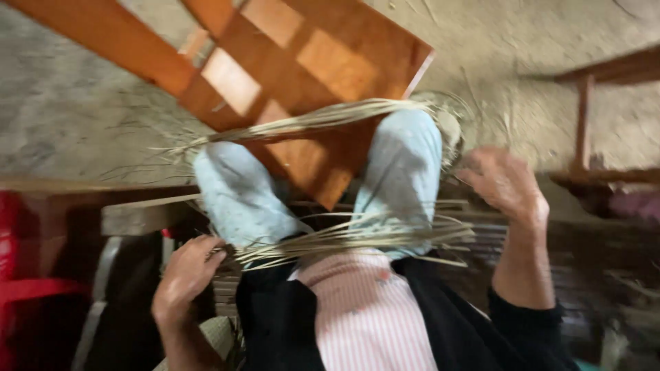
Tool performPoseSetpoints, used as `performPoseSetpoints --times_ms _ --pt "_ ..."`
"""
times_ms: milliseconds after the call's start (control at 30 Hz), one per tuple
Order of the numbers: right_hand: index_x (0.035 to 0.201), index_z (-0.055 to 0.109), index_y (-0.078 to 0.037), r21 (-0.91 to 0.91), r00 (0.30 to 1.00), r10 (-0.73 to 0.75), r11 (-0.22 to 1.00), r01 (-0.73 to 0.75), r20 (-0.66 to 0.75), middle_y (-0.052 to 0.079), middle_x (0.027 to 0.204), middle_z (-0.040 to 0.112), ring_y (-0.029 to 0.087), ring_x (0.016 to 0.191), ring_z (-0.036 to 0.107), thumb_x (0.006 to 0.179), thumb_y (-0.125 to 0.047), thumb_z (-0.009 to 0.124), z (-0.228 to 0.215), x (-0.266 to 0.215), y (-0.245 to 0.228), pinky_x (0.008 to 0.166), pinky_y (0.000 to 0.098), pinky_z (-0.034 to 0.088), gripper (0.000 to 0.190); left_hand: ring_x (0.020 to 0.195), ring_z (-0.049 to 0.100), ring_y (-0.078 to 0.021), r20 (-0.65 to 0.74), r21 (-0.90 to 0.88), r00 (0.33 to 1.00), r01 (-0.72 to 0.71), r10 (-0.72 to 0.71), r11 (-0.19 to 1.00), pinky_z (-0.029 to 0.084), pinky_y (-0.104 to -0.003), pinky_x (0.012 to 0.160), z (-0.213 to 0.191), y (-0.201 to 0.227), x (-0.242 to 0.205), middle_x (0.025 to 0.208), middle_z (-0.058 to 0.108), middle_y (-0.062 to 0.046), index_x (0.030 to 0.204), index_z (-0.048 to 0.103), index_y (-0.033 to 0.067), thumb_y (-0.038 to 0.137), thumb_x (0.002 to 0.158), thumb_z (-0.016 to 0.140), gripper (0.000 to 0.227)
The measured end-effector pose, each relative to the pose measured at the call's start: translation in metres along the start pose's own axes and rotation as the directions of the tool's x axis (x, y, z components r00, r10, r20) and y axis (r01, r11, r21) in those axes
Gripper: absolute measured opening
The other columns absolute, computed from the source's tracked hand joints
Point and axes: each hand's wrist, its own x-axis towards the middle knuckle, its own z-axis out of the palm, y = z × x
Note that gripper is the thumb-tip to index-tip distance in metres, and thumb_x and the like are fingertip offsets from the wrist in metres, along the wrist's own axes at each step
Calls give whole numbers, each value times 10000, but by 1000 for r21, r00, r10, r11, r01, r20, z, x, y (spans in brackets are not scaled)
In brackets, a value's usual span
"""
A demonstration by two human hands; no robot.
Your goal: Weaving straw strands around a wooden chair frame to create a seat
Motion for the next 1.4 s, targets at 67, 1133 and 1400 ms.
performPoseSetpoints --times_ms 67,1133,1400 --pt "1010 716 -179 -67 883 -203 979 193 -423 49 1018 702 298 954 692 948 -296 698 -22 15 -28 706 463 556 133 860 678 -379 -254 123 967 5 27 992 483 -525 771 -21 33 -4 897 712 -121 927 720 102 195 907 638 126" --pt "767 655 -202 24 889 -338 932 363 -307 95 705 664 362 690 727 811 -324 693 107 211 -157 640 493 597 136 1005 674 -441 -308 35 852 -434 423 900 614 -543 735 67 146 120 1114 637 -157 1167 666 109 294 865 747 363" --pt "790 641 -190 -23 801 -390 904 427 -455 60 874 664 346 700 730 890 -233 582 94 184 -195 605 455 604 124 1321 490 -496 -595 133 742 -288 309 948 597 -541 843 17 155 143 1474 396 -269 1011 587 -18 27 810 664 220"
